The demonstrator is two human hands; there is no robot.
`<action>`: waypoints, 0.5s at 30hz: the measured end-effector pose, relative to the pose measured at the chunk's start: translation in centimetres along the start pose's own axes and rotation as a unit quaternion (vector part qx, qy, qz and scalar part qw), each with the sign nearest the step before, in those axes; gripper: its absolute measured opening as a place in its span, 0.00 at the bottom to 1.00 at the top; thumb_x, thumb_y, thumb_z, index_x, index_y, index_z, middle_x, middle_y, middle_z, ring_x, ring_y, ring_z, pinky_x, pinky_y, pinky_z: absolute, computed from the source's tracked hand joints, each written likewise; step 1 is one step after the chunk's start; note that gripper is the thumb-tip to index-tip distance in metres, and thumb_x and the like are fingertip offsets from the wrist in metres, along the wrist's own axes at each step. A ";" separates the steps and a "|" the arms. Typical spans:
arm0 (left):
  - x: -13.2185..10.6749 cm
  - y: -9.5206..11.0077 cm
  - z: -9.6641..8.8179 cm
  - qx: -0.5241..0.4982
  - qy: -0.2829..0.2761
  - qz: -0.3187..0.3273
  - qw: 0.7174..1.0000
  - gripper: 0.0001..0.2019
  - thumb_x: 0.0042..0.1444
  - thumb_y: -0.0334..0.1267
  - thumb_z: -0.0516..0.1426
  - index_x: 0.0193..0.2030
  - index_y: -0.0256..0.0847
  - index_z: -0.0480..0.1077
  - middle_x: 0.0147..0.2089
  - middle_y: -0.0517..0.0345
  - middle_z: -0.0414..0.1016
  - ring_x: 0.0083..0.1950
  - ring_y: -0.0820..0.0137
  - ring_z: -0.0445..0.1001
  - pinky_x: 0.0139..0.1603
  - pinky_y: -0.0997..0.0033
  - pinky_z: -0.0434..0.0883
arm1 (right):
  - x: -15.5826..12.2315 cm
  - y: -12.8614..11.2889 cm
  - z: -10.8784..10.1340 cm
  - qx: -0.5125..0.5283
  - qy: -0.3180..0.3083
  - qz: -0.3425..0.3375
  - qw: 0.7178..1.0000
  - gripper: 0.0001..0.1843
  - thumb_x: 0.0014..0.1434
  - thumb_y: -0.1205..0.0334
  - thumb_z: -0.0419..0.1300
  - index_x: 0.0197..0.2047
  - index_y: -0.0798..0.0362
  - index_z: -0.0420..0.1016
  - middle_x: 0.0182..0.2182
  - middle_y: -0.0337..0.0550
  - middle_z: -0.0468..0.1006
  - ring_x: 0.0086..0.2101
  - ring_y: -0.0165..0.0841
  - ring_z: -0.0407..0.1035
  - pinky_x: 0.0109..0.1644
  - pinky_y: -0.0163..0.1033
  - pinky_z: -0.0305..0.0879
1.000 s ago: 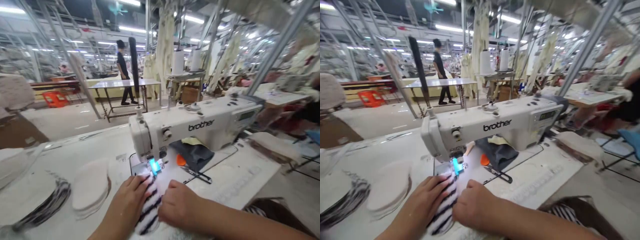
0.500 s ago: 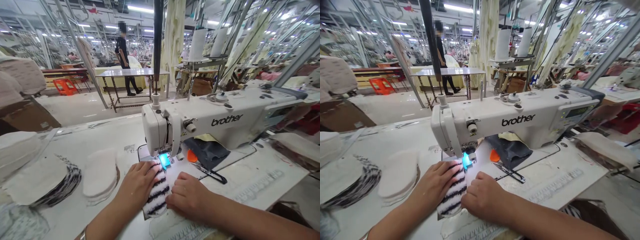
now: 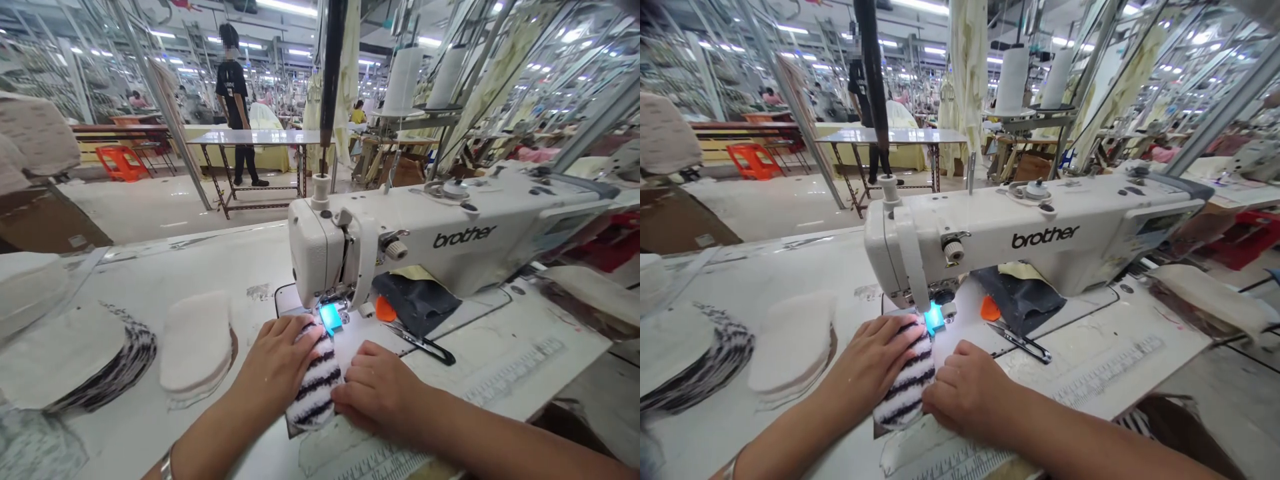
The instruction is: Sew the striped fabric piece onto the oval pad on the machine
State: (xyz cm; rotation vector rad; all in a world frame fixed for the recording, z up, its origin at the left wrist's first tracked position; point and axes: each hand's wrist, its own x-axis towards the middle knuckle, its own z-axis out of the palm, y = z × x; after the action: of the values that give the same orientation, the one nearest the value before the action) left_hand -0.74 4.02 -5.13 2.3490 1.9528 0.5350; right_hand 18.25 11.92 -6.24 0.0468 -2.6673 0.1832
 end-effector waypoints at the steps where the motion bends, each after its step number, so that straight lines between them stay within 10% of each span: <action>1: 0.0 -0.1 0.0 0.003 0.000 0.003 1.000 0.14 0.63 0.35 0.48 0.54 0.47 0.64 0.55 0.56 0.66 0.54 0.61 0.63 0.52 0.56 0.62 | 0.0 0.0 0.0 0.000 -0.002 0.002 1.000 0.11 0.64 0.66 0.49 0.33 0.55 0.70 0.19 0.36 0.67 0.23 0.30 0.58 0.31 0.38 0.47; 15: -0.6 1.4 -0.9 -0.013 0.062 0.058 0.996 0.10 0.62 0.32 0.49 0.41 0.39 0.72 0.43 0.52 0.72 0.45 0.61 0.68 0.45 0.56 0.67 | 0.5 0.1 -2.5 0.058 -0.143 0.052 0.987 0.09 0.60 0.67 0.52 0.37 0.53 0.73 0.25 0.38 0.74 0.26 0.30 0.63 0.34 0.38 0.49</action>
State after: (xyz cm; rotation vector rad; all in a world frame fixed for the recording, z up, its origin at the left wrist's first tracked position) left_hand 0.21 3.00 -4.07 2.4808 1.8504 0.7254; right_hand 18.90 12.37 -3.82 -0.0309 -2.9446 0.3927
